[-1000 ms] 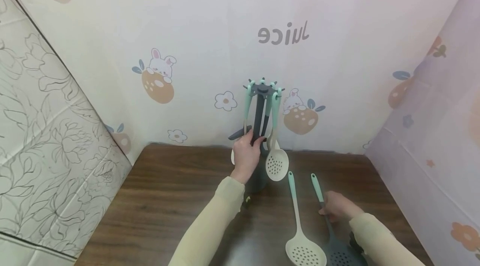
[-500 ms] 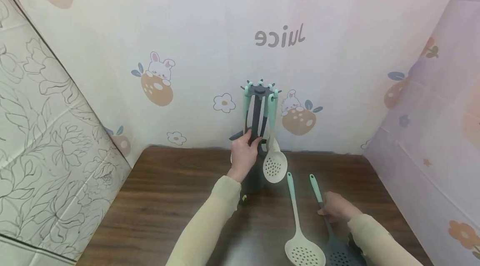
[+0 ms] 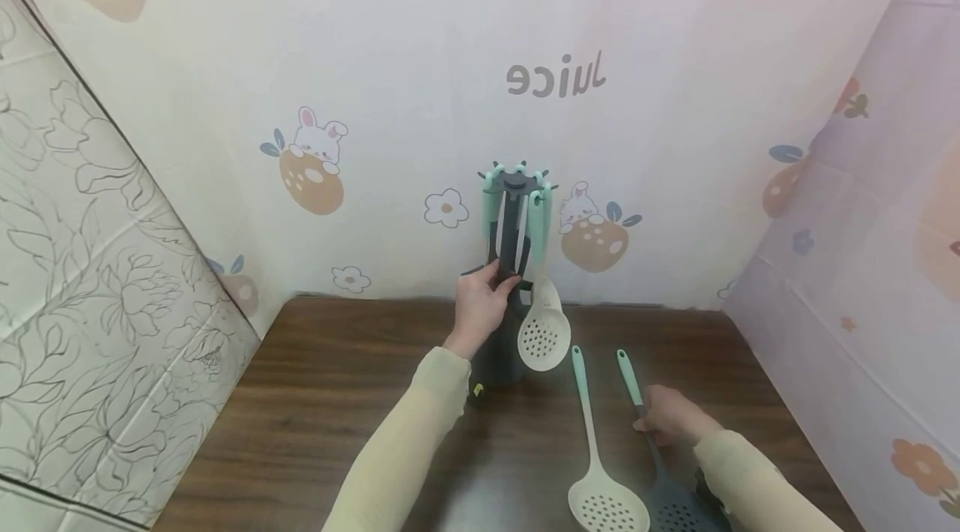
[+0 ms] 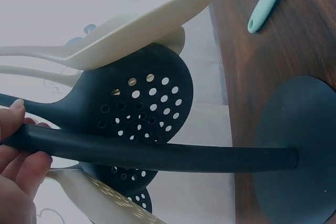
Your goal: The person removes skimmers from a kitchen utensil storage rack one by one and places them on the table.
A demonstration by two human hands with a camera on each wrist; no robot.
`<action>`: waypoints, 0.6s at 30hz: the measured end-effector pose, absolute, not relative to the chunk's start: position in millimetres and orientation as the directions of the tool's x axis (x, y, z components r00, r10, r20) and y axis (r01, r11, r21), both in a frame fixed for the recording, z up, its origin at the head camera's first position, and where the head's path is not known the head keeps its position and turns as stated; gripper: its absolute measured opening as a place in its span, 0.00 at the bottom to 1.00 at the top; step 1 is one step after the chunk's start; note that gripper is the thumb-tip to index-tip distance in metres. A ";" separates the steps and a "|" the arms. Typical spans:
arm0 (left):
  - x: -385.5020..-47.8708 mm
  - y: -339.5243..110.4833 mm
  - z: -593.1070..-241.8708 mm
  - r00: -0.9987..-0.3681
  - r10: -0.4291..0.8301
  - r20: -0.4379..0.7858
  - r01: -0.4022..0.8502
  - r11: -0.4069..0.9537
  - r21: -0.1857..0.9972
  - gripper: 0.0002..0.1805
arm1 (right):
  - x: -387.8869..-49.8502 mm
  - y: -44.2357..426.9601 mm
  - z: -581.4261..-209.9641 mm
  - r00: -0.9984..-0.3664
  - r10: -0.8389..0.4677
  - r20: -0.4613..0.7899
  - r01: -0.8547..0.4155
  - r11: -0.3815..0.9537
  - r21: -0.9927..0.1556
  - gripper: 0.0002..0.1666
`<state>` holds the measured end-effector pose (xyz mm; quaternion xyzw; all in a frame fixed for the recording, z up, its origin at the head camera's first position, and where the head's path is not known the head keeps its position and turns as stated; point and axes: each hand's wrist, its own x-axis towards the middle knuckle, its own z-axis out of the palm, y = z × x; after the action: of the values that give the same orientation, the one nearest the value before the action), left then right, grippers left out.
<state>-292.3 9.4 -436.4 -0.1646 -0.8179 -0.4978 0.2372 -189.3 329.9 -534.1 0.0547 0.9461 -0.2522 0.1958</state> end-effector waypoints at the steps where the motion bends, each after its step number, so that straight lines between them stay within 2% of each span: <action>1: -292.5 8.6 -436.4 -0.838 0.038 0.545 0.503 0.445 0.741 0.11 | -189.0 329.9 -534.3 -0.918 0.007 -0.398 0.204 0.866 -0.457 0.17; 18: -304.4 -6.6 -435.4 -0.881 0.167 0.442 0.472 0.364 0.803 0.12 | -189.3 328.4 -536.3 -0.918 0.038 -0.396 0.228 0.865 -0.446 0.17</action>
<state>-304.4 -6.6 -435.4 -0.1964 -0.8131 -0.5286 0.1444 -189.3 328.4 -536.3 0.0703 0.9468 -0.2496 0.1905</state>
